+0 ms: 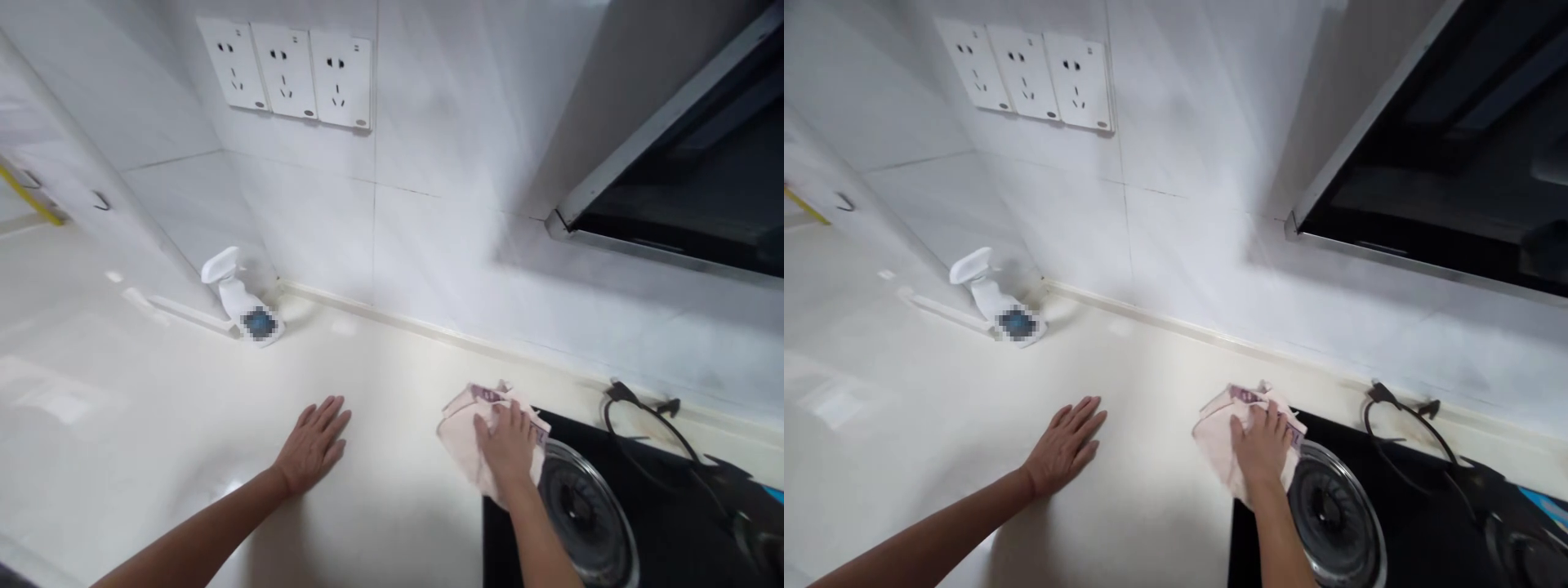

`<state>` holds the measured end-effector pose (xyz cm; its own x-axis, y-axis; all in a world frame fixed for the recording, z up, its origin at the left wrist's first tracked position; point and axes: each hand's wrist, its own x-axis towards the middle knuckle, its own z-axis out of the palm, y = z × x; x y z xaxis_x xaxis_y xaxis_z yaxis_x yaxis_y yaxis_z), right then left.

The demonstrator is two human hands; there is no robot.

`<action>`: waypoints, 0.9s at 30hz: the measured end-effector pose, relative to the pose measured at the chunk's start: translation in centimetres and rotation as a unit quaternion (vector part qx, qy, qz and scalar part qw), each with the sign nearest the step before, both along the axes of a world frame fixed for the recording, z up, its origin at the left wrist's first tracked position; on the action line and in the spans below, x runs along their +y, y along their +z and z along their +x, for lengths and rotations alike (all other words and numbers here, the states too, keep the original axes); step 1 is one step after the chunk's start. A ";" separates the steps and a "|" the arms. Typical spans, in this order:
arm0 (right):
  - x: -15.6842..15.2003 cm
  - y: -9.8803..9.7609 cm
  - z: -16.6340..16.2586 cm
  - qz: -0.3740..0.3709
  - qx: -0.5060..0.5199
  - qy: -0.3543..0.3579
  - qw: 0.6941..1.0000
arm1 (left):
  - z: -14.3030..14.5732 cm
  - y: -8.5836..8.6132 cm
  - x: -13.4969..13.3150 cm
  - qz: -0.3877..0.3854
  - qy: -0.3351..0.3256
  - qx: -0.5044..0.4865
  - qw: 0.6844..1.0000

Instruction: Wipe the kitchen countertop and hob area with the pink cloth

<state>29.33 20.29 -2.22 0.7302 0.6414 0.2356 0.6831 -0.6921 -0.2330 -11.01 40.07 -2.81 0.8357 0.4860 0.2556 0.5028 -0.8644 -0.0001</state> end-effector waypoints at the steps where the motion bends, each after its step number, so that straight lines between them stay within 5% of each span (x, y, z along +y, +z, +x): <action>1: 0.8 0.2 1.9 0.008 0.006 -0.021 1.000 | -0.1 0.1 0.0 0.003 -0.002 -0.002 1.000; 5: 4.0 1.4 8.1 0.033 0.039 -0.121 0.991 | -0.1 0.8 -0.2 -0.017 0.001 -0.010 1.000; 9: 9.1 1.7 8.6 0.027 0.070 -0.182 0.981 | 0.1 1.2 -0.5 -0.043 0.002 -0.013 0.999; 13: 15.5 0.8 2.1 0.021 0.075 -0.133 0.988 | 0.0 1.1 -0.7 -0.049 0.003 -0.017 0.999; 19: 20.9 0.9 -8.9 0.021 0.097 0.076 0.992 | 0.0 1.3 -0.9 -0.048 0.016 -0.066 0.997; 23: 19.1 1.3 -14.5 0.030 0.118 0.190 0.974 | 0.1 1.3 -0.9 -0.048 0.029 -0.080 0.995; 27: 13.1 0.8 -18.1 0.051 0.137 0.283 0.948 | -0.1 0.6 -0.6 -0.070 0.027 -0.063 0.995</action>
<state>11.21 33.40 -1.41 0.3190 0.9327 0.1685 0.8425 -0.1976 -0.5011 -11.10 39.46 -2.26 0.7736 0.5669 0.2829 0.5361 -0.8237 0.1845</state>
